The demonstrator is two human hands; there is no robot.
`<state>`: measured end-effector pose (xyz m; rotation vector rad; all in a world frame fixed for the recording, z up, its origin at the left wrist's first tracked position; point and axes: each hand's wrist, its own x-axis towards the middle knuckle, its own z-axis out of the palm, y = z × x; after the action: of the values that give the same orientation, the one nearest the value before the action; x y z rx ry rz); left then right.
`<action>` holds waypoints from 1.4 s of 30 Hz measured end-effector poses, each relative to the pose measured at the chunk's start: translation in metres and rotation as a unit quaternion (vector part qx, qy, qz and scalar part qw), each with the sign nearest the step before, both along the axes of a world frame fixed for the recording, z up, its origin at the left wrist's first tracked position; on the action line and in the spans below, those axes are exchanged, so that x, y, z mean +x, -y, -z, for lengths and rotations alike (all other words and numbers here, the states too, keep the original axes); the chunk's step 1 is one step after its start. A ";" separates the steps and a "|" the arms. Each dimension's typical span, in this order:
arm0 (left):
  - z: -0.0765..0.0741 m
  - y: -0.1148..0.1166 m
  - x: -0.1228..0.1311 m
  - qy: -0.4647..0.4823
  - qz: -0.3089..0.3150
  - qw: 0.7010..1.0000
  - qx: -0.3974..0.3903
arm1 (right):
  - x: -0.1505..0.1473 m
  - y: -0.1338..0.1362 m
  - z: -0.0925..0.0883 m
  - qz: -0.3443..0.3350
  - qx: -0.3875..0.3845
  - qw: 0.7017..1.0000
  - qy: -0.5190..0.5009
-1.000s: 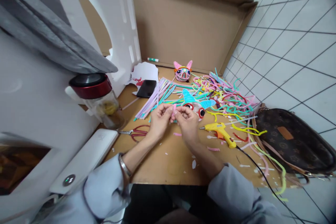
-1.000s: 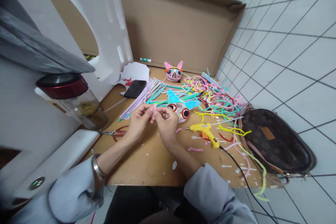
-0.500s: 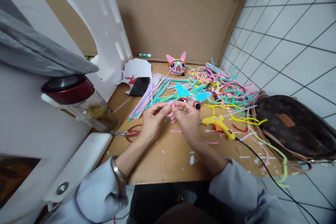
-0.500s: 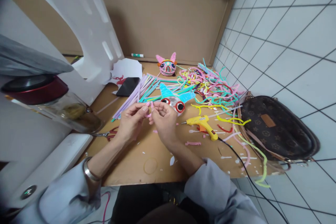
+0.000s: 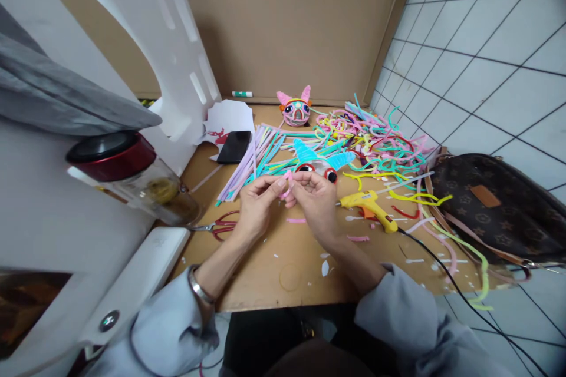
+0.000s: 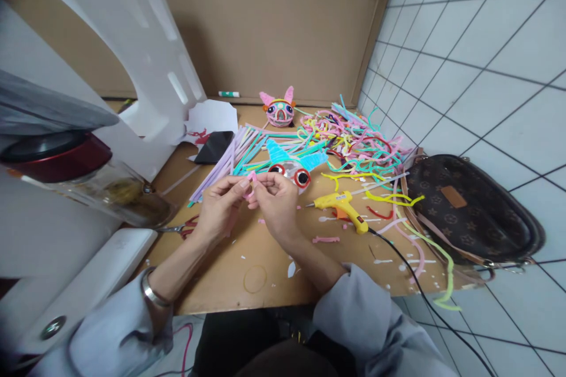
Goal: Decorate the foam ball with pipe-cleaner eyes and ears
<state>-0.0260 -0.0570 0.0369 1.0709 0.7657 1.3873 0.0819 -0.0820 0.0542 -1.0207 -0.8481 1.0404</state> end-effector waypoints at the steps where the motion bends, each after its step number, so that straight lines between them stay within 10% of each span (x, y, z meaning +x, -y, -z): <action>1: 0.000 0.000 0.000 0.000 0.001 1.000 -0.001 | 0.000 0.000 0.000 0.000 -0.002 1.000 -0.001; 42: 0.007 0.002 0.001 -0.051 -0.031 0.998 0.031 | 0.000 0.005 -0.002 0.004 0.022 0.999 0.046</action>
<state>-0.0246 -0.0593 0.0302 1.1811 0.8411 1.4262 0.0818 -0.0871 0.0559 -1.0411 -0.9365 0.9700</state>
